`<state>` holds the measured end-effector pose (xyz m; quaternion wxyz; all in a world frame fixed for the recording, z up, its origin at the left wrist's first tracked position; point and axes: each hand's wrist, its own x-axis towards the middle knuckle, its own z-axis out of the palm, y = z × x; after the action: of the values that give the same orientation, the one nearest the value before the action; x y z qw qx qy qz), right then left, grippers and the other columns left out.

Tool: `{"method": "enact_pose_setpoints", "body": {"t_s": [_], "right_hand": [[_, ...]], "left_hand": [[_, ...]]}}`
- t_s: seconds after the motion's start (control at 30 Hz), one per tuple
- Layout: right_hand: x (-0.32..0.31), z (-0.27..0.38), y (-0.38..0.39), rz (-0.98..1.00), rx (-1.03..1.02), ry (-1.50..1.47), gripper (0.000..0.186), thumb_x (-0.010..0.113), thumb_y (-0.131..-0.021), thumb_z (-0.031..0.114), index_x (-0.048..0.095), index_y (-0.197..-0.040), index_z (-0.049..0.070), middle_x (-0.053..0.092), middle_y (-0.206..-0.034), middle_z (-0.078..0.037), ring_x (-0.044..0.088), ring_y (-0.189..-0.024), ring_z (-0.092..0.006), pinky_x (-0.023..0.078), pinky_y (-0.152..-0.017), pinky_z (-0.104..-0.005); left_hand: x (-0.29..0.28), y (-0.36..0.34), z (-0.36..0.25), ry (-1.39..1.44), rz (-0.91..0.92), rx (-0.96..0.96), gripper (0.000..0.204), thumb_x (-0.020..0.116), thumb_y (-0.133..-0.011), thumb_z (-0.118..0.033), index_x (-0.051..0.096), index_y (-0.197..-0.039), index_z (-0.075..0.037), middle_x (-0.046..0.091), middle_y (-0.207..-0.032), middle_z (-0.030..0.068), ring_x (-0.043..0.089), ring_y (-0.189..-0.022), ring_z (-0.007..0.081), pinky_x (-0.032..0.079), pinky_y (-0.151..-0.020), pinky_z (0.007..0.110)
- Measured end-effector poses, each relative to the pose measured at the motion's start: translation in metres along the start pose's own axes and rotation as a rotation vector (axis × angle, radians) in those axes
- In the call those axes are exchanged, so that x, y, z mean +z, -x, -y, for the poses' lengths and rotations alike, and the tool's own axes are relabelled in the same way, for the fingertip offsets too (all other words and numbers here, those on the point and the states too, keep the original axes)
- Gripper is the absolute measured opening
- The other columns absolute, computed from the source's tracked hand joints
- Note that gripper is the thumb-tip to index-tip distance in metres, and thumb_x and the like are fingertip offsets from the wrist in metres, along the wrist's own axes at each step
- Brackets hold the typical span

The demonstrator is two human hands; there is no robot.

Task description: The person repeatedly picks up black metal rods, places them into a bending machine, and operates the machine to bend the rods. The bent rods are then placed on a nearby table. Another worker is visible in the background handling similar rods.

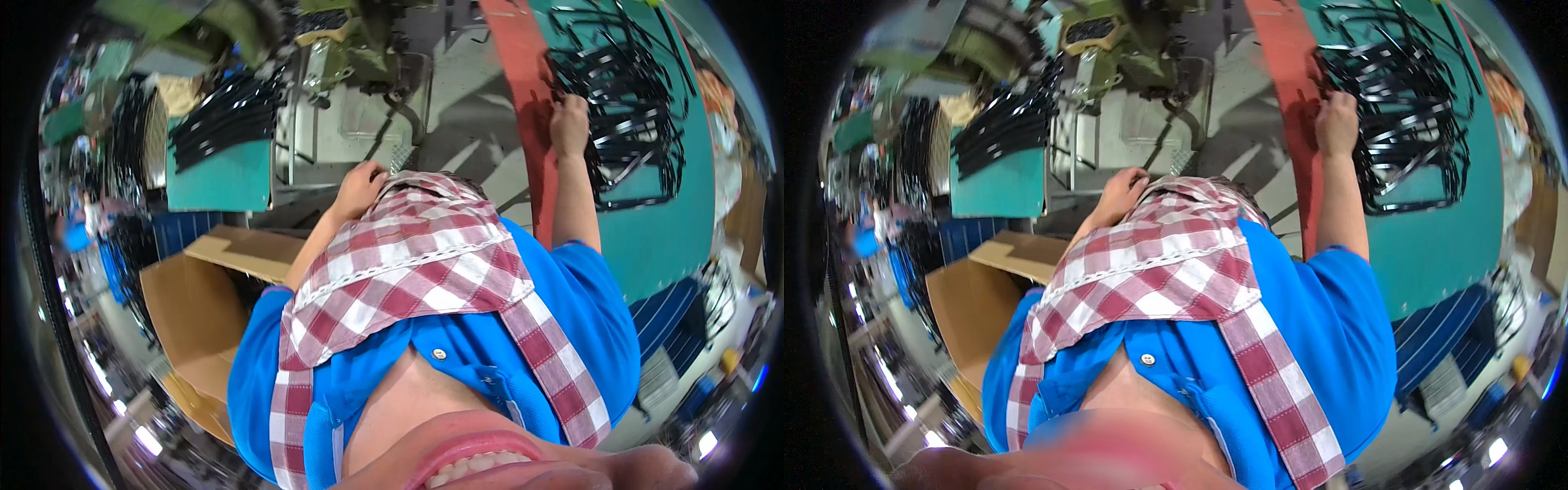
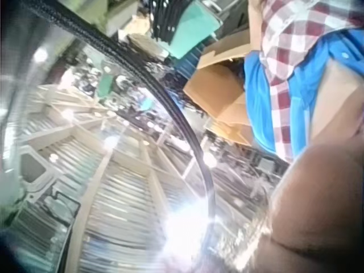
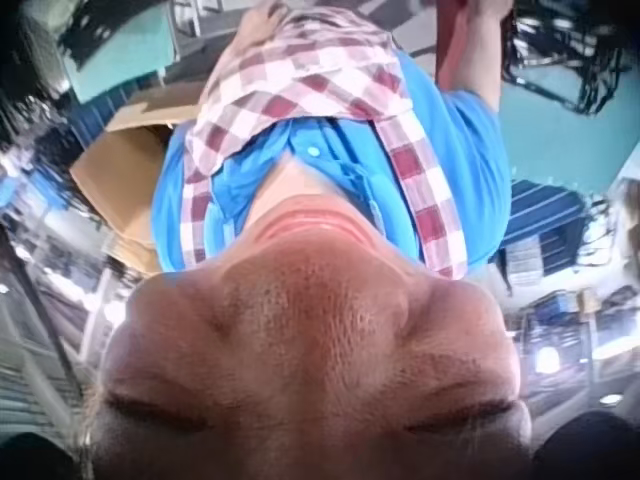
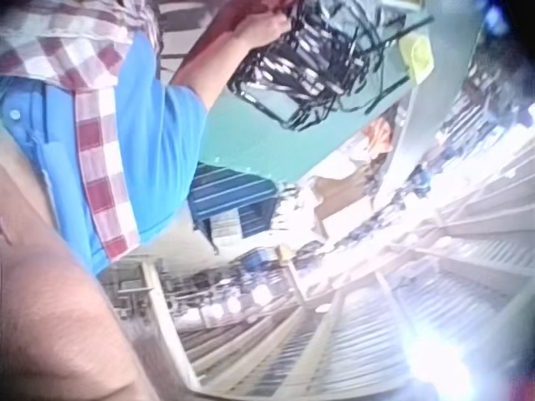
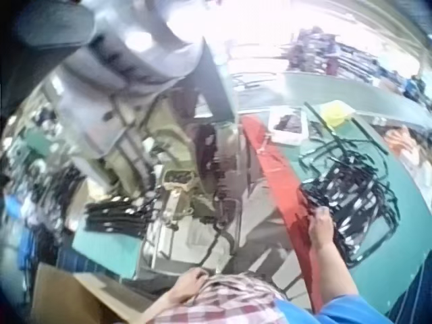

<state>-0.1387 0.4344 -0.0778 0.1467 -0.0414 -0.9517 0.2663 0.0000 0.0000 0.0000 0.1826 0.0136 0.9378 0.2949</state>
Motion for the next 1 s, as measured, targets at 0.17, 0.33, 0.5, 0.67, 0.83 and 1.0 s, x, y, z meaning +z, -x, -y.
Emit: {"method": "enact_pose_setpoints", "body": {"t_s": [0.17,0.33,0.5,0.67,0.83,1.0], "right_hand": [[-0.084,-0.002,-0.057,-0.182,-0.001,-0.051,0.016,0.058,-0.092,0.015,0.062,-0.105,0.006,0.067,-0.091,-0.016,0.065,-0.084,-0.0324,0.052,-0.067,-0.036],[-0.15,0.059,-0.124,-0.37,-0.281,0.231,0.021,0.06,-0.094,0.025,0.07,-0.105,0.01,0.07,-0.092,-0.012,0.068,-0.081,-0.0274,0.053,-0.069,-0.0343],[-0.212,0.137,-0.155,-0.382,-0.152,0.524,0.028,0.057,-0.094,0.036,0.071,-0.109,0.017,0.071,-0.098,-0.01,0.069,-0.086,-0.0285,0.053,-0.073,-0.0373],[-0.251,0.14,-0.157,-0.091,-0.145,0.106,0.026,0.06,-0.094,0.027,0.07,-0.112,0.011,0.07,-0.086,-0.004,0.059,-0.078,-0.0091,0.046,-0.07,-0.0254],[-0.255,0.172,-0.112,0.106,-0.136,0.002,0.022,0.061,-0.094,0.02,0.07,-0.109,0.007,0.062,-0.079,0.001,0.046,-0.067,-0.0043,0.038,-0.06,-0.0211],[-0.227,0.184,-0.075,0.261,-0.084,-0.243,0.024,0.059,-0.095,0.018,0.067,-0.113,0.005,0.062,-0.082,0.002,0.049,-0.07,-0.0052,0.042,-0.061,-0.0211]], "left_hand": [[0.015,-0.065,0.014,0.372,-0.393,-0.041,0.021,0.061,-0.089,-0.018,0.063,-0.1,-0.001,0.066,-0.089,0.0179,0.065,-0.082,0.0303,0.05,-0.073,0.036],[-0.055,-0.101,0.055,0.396,-0.82,0.071,0.021,0.065,-0.086,-0.014,0.06,-0.105,-0.005,0.066,-0.09,0.0133,0.065,-0.082,0.0258,0.051,-0.074,0.036],[-0.099,-0.129,0.025,0.312,-0.764,0.166,0.034,0.066,-0.087,-0.016,0.059,-0.117,-0.002,0.065,-0.096,0.0097,0.065,-0.09,0.0195,0.051,-0.079,0.031],[-0.078,-0.165,-0.034,0.107,-0.674,0.274,0.024,0.062,-0.087,-0.024,0.067,-0.102,-0.007,0.063,-0.097,0.0128,0.061,-0.091,0.0342,0.05,-0.078,0.043],[-0.057,-0.179,-0.062,-0.05,-0.593,0.387,0.023,0.062,-0.086,-0.023,0.064,-0.101,-0.006,0.061,-0.093,0.011,0.061,-0.089,0.034,0.049,-0.078,0.043],[-0.042,-0.179,-0.077,-0.086,-0.617,0.476,0.022,0.063,-0.085,-0.024,0.064,-0.098,-0.006,0.06,-0.09,0.0108,0.061,-0.088,0.0328,0.049,-0.078,0.043]]}}
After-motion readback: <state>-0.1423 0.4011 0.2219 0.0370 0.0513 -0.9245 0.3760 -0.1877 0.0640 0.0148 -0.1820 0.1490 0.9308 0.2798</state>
